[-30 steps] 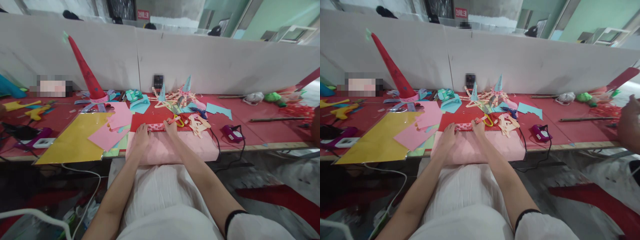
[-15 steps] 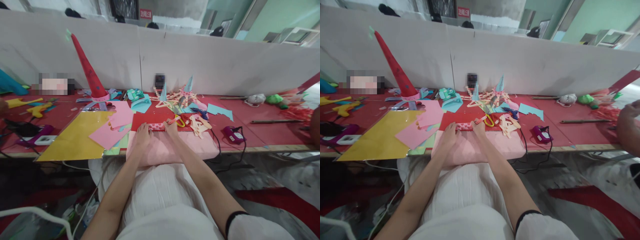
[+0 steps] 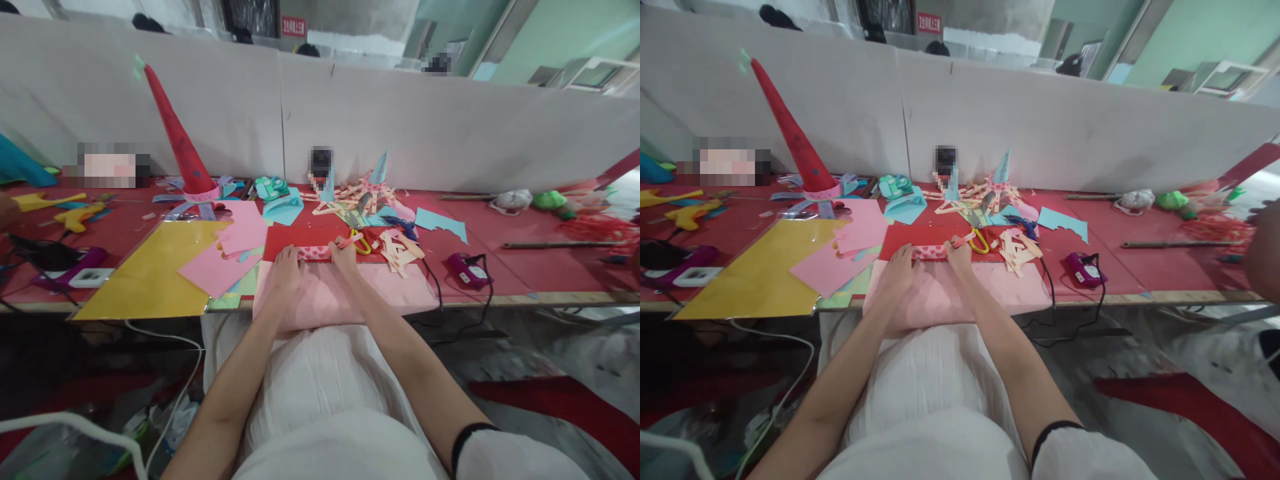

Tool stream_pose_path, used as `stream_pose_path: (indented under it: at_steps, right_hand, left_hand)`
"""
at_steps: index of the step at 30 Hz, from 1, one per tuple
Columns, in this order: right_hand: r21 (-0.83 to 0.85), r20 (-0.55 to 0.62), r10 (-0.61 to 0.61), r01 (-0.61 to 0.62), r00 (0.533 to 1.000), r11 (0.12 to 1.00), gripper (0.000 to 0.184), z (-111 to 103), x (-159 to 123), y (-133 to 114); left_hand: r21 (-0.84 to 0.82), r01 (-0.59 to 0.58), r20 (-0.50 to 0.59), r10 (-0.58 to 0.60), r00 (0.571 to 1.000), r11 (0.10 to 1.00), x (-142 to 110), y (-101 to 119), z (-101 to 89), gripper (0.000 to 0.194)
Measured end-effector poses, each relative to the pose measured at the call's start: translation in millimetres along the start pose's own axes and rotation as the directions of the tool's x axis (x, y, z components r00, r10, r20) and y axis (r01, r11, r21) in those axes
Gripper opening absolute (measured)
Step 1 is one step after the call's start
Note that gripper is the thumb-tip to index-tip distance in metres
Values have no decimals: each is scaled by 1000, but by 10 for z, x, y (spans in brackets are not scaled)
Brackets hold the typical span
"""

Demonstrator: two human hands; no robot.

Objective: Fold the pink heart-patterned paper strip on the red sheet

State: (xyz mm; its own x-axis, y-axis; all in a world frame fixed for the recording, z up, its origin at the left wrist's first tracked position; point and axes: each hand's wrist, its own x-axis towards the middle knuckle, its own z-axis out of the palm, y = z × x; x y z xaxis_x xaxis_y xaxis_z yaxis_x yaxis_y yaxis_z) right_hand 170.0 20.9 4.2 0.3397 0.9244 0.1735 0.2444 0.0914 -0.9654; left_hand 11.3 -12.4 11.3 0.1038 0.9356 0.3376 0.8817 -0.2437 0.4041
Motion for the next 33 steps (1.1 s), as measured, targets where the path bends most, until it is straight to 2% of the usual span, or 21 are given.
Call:
stream_pose_path:
  at_steps: [5,13,26,33]
  right_hand:
    - [33,53,43,-44,998,998,24,4,-4,-16]
    - [87,35,38,-41,999,995,22,-12,-22,-43]
    - [-46,-22,-35,34,999,998,27,-1,31,34]
    - [-2,-12,-3,3,1000,1000,27,12,15,4]
  left_hand:
    - [-6,4,8,-4,1000,1000,-3,15,-12,28]
    - [-15,14,17,-14,1000,1000,3,12,-8,28]
    - [-33,1,16,-1,1000,999,-6,13,-23,28]
    - [-14,2,29,-2,1000,1000,-11,27,-53,28]
